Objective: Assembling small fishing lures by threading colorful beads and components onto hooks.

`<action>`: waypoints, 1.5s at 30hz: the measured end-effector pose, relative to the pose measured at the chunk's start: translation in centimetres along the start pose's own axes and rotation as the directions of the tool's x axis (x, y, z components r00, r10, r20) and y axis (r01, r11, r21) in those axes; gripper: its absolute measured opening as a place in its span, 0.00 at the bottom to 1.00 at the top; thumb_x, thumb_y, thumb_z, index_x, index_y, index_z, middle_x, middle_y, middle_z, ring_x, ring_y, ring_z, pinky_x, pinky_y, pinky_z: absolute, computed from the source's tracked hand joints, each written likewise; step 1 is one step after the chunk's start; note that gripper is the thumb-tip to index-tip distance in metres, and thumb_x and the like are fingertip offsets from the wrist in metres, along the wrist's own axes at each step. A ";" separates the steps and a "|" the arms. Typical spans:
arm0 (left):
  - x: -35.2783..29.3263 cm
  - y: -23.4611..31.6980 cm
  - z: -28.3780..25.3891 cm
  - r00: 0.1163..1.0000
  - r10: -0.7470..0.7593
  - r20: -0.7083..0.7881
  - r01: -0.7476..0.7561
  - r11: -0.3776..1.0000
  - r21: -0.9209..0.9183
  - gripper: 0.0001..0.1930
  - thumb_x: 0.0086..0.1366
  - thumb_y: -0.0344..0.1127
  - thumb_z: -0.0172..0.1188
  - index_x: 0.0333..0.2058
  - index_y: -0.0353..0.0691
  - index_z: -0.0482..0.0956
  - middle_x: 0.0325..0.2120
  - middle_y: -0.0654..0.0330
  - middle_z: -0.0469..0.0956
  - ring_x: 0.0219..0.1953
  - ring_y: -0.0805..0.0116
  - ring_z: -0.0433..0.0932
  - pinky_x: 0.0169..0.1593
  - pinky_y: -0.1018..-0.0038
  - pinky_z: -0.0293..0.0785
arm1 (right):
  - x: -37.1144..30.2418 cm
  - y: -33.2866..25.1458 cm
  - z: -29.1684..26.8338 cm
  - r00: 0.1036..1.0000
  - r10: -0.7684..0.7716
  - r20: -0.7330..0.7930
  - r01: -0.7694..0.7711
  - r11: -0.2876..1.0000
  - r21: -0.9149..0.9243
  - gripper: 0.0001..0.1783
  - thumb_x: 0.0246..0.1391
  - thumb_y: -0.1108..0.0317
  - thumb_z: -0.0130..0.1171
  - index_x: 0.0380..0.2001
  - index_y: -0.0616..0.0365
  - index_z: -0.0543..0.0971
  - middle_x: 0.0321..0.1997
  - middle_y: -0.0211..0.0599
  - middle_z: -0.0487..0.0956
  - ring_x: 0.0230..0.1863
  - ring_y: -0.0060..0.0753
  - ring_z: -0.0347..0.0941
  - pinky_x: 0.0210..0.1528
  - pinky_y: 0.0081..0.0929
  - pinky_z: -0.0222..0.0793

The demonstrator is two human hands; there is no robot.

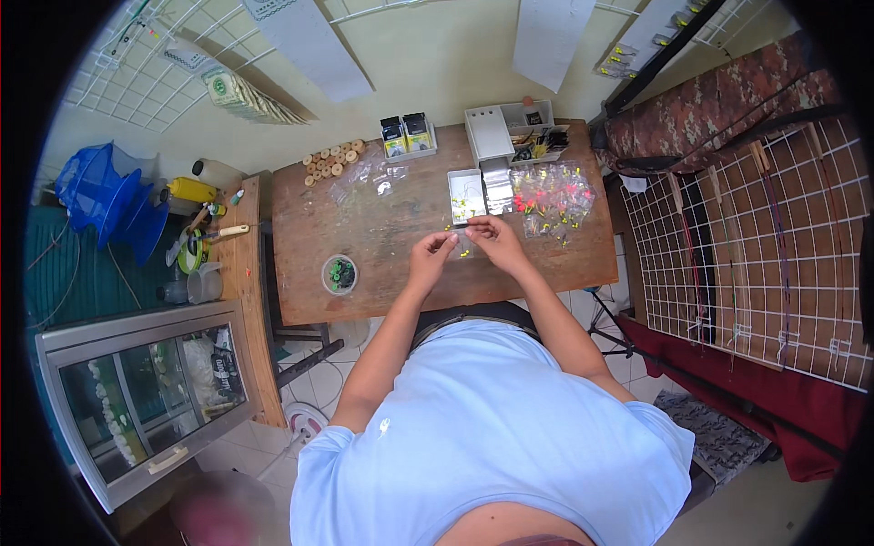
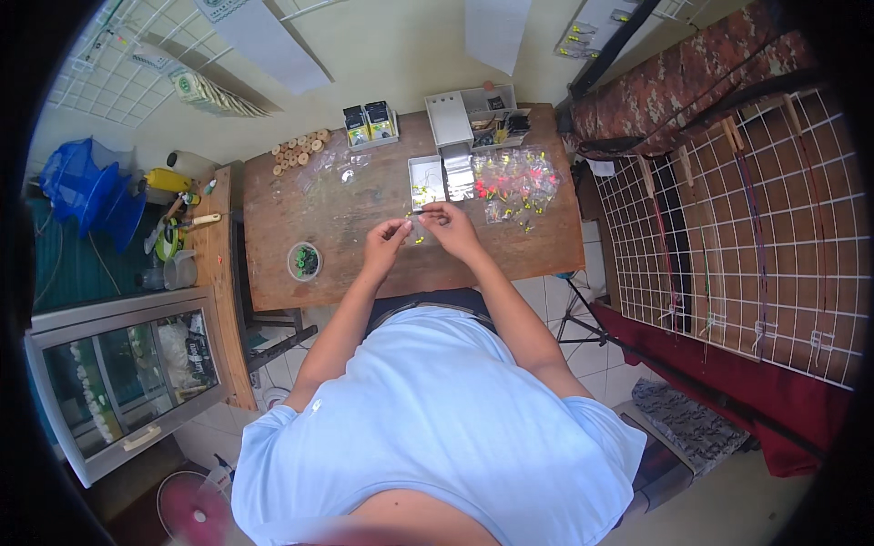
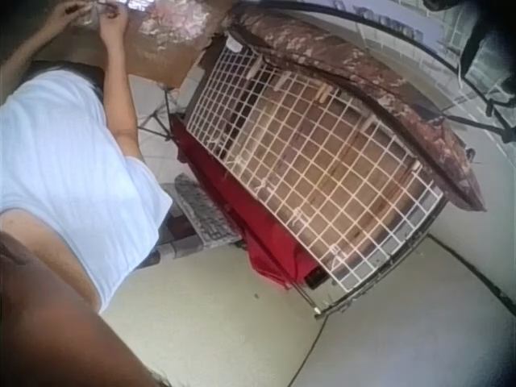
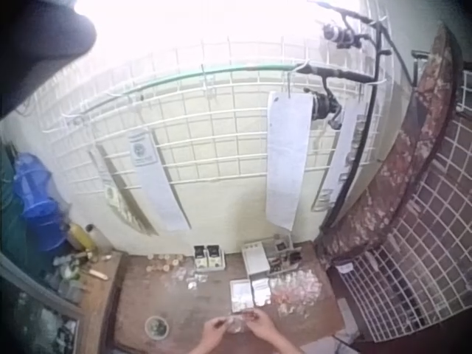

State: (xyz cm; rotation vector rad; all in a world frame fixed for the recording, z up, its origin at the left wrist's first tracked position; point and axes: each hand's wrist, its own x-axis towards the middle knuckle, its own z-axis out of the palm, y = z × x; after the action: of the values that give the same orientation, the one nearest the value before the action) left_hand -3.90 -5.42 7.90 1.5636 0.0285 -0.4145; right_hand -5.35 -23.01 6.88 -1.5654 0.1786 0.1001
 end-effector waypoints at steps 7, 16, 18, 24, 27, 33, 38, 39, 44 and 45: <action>-0.4 -0.6 1.3 0.999 0.009 0.050 -0.016 0.989 0.145 0.11 0.61 0.39 0.63 0.37 0.36 0.82 0.28 0.65 0.79 0.30 0.80 0.73 0.34 0.81 0.68 | -1.7 0.3 -1.9 0.996 -0.058 0.064 0.069 0.982 -0.176 0.14 0.52 0.61 0.63 0.38 0.60 0.81 0.32 0.32 0.81 0.33 0.21 0.73 0.37 0.22 0.69; 1.0 -2.5 5.5 0.995 -0.044 0.095 0.033 0.993 0.110 0.12 0.60 0.39 0.64 0.36 0.36 0.82 0.26 0.67 0.78 0.27 0.81 0.72 0.34 0.82 0.68 | -5.5 3.1 -5.3 0.971 0.141 -0.191 -0.140 0.990 0.018 0.14 0.55 0.61 0.61 0.39 0.61 0.79 0.31 0.30 0.80 0.31 0.19 0.72 0.35 0.19 0.68; 1.3 -3.0 7.0 0.993 -0.025 0.116 0.009 0.991 0.134 0.11 0.60 0.38 0.64 0.36 0.37 0.82 0.25 0.68 0.77 0.27 0.81 0.71 0.33 0.82 0.68 | -6.4 4.0 -5.9 0.970 0.111 -0.214 -0.115 0.993 -0.005 0.15 0.55 0.62 0.60 0.41 0.61 0.79 0.31 0.29 0.79 0.30 0.18 0.71 0.35 0.18 0.68; 2.3 -3.6 11.7 0.966 -0.042 0.256 0.009 0.992 0.128 0.10 0.60 0.37 0.64 0.36 0.36 0.81 0.26 0.67 0.78 0.28 0.81 0.73 0.33 0.83 0.68 | -7.7 7.6 -9.1 0.911 0.156 -0.381 -0.157 0.987 0.028 0.12 0.57 0.63 0.58 0.39 0.60 0.77 0.27 0.24 0.76 0.27 0.14 0.68 0.29 0.15 0.64; 3.1 -4.7 13.8 0.961 -0.014 0.275 -0.014 0.995 0.098 0.13 0.60 0.39 0.63 0.39 0.35 0.80 0.28 0.64 0.79 0.29 0.80 0.74 0.33 0.83 0.69 | -7.9 8.4 -11.1 0.863 0.146 -0.483 -0.171 0.985 -0.007 0.09 0.58 0.64 0.57 0.36 0.59 0.77 0.26 0.24 0.75 0.26 0.14 0.67 0.27 0.15 0.62; 4.4 -6.8 18.7 0.758 -0.424 0.496 0.527 0.846 -0.082 0.23 0.66 0.44 0.55 0.52 0.33 0.69 0.45 0.57 0.75 0.42 0.69 0.76 0.42 0.75 0.75 | -6.6 9.2 -15.6 0.702 0.027 -0.712 -0.193 0.969 -0.153 0.08 0.58 0.66 0.55 0.34 0.61 0.76 0.28 0.34 0.78 0.30 0.25 0.74 0.34 0.25 0.69; 4.8 -6.5 21.0 0.813 -0.436 0.385 0.506 0.857 -0.097 0.27 0.68 0.44 0.51 0.59 0.34 0.60 0.54 0.56 0.67 0.57 0.64 0.67 0.53 0.69 0.68 | -5.6 9.8 -16.9 0.695 -0.041 -0.718 -0.235 0.931 -0.280 0.08 0.57 0.66 0.55 0.35 0.59 0.75 0.30 0.39 0.79 0.31 0.31 0.76 0.36 0.28 0.70; 4.7 -6.3 21.3 0.813 -0.438 0.384 0.507 0.856 -0.098 0.27 0.68 0.44 0.51 0.59 0.34 0.60 0.54 0.56 0.67 0.57 0.64 0.67 0.53 0.69 0.68 | -5.5 9.9 -16.9 0.696 -0.039 -0.717 -0.236 0.931 -0.280 0.08 0.57 0.66 0.55 0.35 0.59 0.75 0.30 0.39 0.79 0.31 0.31 0.76 0.36 0.28 0.70; 5.1 -4.0 20.7 0.858 -0.349 0.377 0.433 0.886 -0.164 0.31 0.67 0.45 0.52 0.62 0.35 0.55 0.59 0.55 0.62 0.61 0.62 0.63 0.56 0.68 0.67 | -4.9 9.3 -15.6 0.732 0.051 -0.679 -0.240 0.952 -0.188 0.09 0.59 0.66 0.54 0.36 0.61 0.76 0.29 0.34 0.79 0.31 0.23 0.74 0.36 0.23 0.69; 5.3 -3.7 20.7 0.858 -0.353 0.373 0.435 0.886 -0.160 0.31 0.67 0.45 0.52 0.62 0.35 0.55 0.59 0.55 0.62 0.61 0.62 0.63 0.56 0.68 0.67 | -4.6 9.3 -15.6 0.733 0.056 -0.678 -0.241 0.953 -0.183 0.09 0.59 0.66 0.54 0.36 0.61 0.76 0.29 0.34 0.79 0.31 0.23 0.74 0.36 0.23 0.69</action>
State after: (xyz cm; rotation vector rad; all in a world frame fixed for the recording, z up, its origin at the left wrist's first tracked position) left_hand -4.95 -26.60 3.35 1.2249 0.1371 -0.9688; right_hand -12.32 -38.36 -1.41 -1.7945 0.8988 -0.3400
